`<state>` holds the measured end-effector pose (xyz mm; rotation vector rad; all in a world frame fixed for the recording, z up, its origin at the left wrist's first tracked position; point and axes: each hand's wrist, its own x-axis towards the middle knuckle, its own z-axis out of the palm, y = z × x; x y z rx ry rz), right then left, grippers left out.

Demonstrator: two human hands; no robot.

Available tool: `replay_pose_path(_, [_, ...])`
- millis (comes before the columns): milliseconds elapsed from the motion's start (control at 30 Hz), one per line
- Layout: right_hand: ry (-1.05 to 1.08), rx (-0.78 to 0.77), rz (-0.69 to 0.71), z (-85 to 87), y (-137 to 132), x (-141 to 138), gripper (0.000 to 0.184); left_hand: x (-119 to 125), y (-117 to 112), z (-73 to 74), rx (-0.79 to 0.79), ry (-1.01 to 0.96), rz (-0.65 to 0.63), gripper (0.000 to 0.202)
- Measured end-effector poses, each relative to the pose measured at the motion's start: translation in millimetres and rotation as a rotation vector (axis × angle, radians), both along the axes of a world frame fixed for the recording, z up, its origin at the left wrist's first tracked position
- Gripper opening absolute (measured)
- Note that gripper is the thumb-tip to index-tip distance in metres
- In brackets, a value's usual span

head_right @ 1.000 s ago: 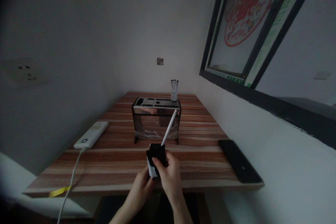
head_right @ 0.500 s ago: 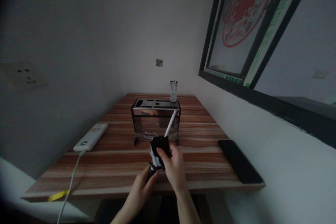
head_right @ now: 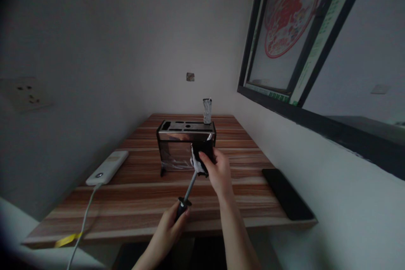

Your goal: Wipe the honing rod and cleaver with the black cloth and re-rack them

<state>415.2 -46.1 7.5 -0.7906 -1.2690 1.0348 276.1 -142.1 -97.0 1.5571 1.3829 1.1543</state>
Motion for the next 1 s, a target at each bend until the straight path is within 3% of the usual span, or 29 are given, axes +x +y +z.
replay_pose_path(433, [0.009,0.125,-0.13,28.1,21,4,0.027,-1,-1,1.3,-0.013,-0.055,-0.023,0.032])
replay_pose_path(767, [0.011,0.145,-0.229,16.2,30,-3,0.033,2,-9,6.9,0.012,0.093,-0.002,0.029])
replay_pose_path(1000, [-0.121,0.099,-0.217,-0.9,17,-8,0.035,4,-7,4.3,-0.021,0.016,0.044,0.028])
